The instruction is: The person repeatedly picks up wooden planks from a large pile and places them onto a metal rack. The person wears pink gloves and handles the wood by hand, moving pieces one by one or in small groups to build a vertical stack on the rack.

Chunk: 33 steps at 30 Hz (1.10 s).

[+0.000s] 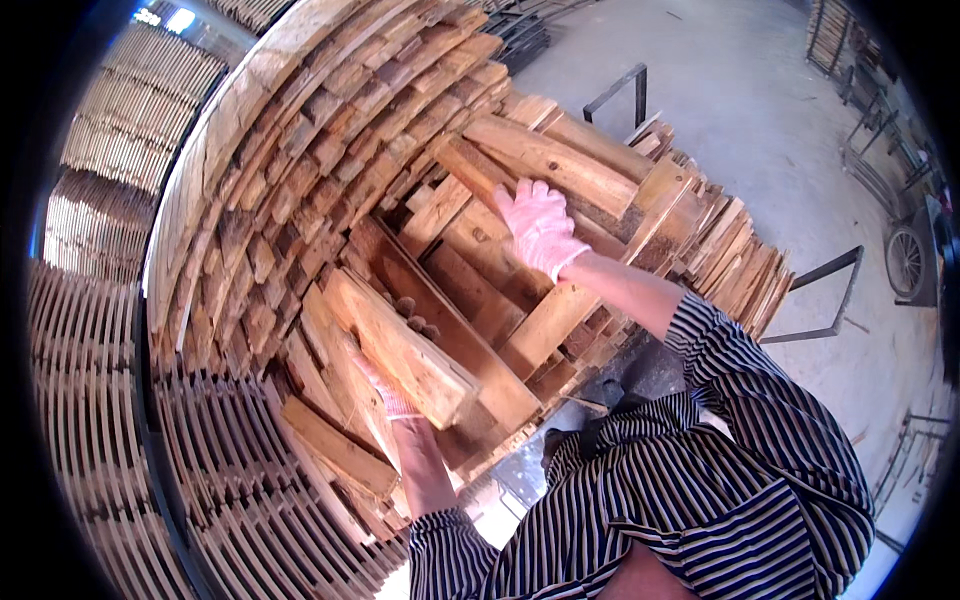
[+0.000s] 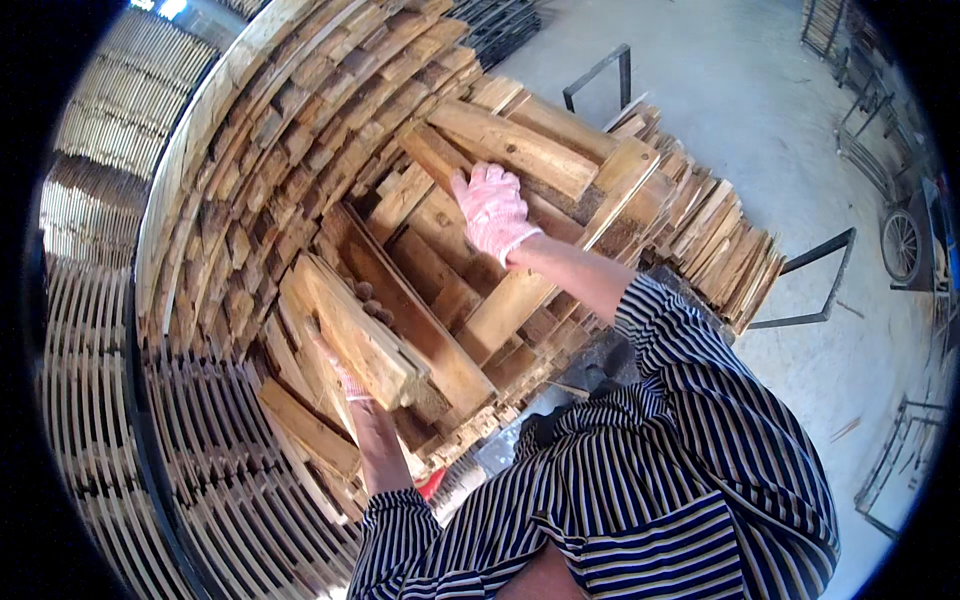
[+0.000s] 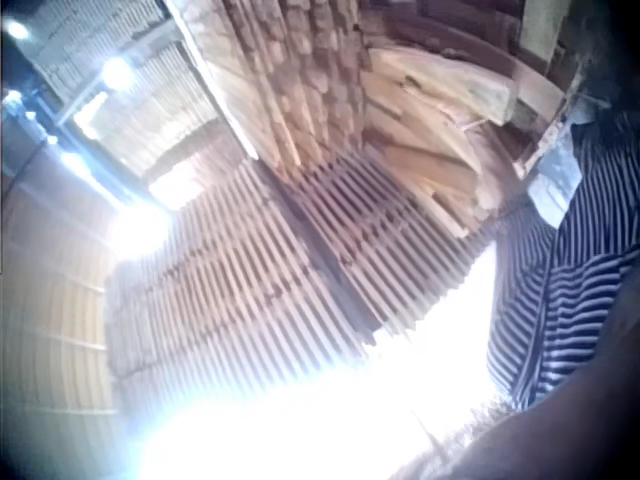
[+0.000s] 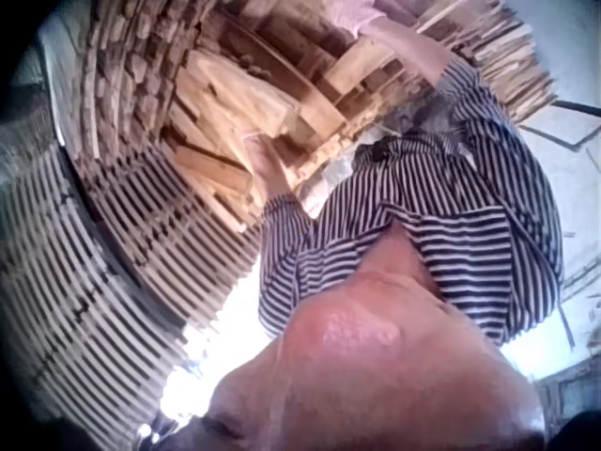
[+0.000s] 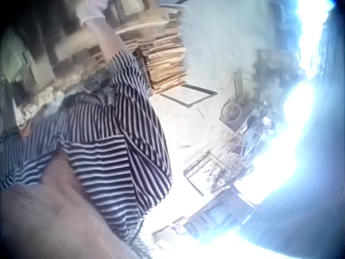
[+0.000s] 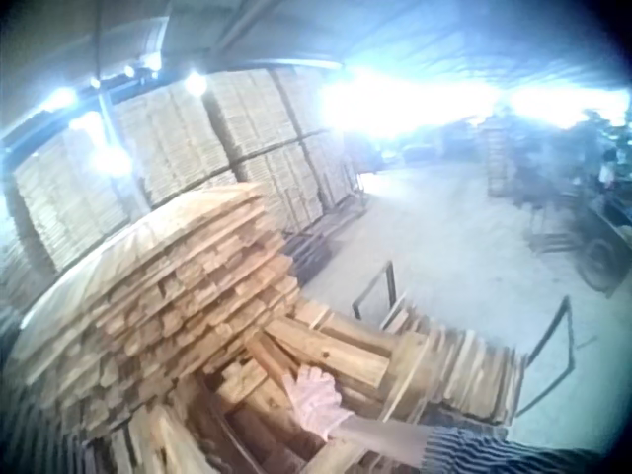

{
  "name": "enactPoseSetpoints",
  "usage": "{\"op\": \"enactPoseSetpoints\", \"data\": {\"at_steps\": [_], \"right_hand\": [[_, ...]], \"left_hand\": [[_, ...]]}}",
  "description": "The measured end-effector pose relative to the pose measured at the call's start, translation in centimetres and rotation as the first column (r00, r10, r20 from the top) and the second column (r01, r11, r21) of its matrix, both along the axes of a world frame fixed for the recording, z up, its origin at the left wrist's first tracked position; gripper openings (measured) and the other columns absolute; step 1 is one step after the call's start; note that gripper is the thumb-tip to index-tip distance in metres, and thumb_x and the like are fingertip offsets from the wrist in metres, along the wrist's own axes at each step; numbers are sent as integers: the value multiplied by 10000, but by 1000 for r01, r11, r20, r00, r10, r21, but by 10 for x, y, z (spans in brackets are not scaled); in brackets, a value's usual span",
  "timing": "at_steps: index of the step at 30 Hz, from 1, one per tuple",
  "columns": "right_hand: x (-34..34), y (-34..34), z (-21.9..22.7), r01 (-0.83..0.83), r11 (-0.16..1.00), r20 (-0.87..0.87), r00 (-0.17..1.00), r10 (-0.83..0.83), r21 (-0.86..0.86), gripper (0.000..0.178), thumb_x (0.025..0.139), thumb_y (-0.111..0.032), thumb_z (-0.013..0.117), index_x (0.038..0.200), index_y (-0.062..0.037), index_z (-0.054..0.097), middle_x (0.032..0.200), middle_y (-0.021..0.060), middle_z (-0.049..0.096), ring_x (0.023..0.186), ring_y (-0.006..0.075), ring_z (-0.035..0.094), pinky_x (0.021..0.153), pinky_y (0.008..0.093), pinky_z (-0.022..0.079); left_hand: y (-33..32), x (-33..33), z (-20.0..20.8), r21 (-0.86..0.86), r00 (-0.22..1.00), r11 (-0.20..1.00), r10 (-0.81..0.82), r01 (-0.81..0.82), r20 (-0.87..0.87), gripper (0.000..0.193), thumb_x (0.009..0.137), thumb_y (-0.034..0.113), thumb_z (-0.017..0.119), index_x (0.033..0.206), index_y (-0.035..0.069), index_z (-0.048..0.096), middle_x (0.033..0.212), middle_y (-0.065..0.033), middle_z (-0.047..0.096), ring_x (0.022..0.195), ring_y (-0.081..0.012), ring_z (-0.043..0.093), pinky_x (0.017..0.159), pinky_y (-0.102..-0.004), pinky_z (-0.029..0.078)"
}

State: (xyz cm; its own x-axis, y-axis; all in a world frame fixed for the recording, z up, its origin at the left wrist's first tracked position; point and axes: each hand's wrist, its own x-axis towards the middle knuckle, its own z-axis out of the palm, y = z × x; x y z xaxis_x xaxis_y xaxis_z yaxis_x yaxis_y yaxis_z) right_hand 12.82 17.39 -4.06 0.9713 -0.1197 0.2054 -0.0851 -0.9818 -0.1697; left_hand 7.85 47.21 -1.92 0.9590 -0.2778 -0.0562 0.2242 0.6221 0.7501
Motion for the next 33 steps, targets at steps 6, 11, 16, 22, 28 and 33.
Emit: {"op": "enactPoseSetpoints", "data": {"at_steps": [6, 11, 16, 22, 28, 33], "right_hand": [[-20, 26, 18, -125, 977, 97, 989, 109, 172, 571, 775, -359, 772, 1238, -84, 582, 1099, 225, 586, 1020, 382, 588, 775, 505, 499], [-54, 90, -22, -302, 888, 137, 953, 270, 347, 399, 951, -451, 581, 1122, -96, 642, 1069, 203, 584, 992, 365, 587, 770, 516, 542], [-32, 48, 30, -176, 969, -100, 976, 196, 176, 502, 958, -424, 543, 1336, -93, 550, 1203, 199, 584, 1155, 367, 569, 874, 510, 484], [-3, -19, -14, 23, 996, -79, 996, -31, -91, 486, 952, -160, 540, 1426, -61, 489, 1407, 196, 487, 1278, 318, 477, 958, 492, 415], [0, 4, 19, -76, 990, -74, 994, 84, 116, 519, 876, -203, 664, 1362, -72, 539, 1219, 183, 628, 1093, 326, 637, 901, 448, 533], [22, 30, 23, -96, 588, -119, 941, 318, 803, 537, 892, -418, 637, 1269, -35, 621, 1231, 260, 647, 1135, 394, 638, 987, 422, 512]], "left_hand": [[35, -4, -21, -26, 990, 991, 134, -133, 50, 906, 919, 780, 446, 1475, 65, 450, 1195, -136, 688, 945, -245, 714, 801, -394, 627], [17, 5, -12, 47, 994, 993, 110, -110, -2, 915, 929, 796, 386, 1481, 69, 446, 1195, -135, 687, 920, -232, 716, 801, -387, 625], [33, -11, -14, -17, 992, 992, 125, -125, 8, 905, 937, 784, 384, 1489, 69, 424, 1216, -146, 679, 916, -230, 717, 776, -379, 634], [0, -8, 0, -151, 995, 984, 98, -95, 15, 835, 958, 709, 470, 1494, 71, 411, 1258, -163, 654, 932, -252, 713, 784, -385, 641], [19, -13, -10, -276, 995, 957, 72, -89, -73, 848, 949, 681, 499, 1503, 48, 391, 1293, -173, 618, 969, -269, 689, 834, -399, 617], [6, -17, 4, -634, 955, 768, -244, 84, -170, 807, 906, 503, 717, 1474, 19, 410, 1295, -182, 561, 997, -297, 626, 918, -414, 577]]}}
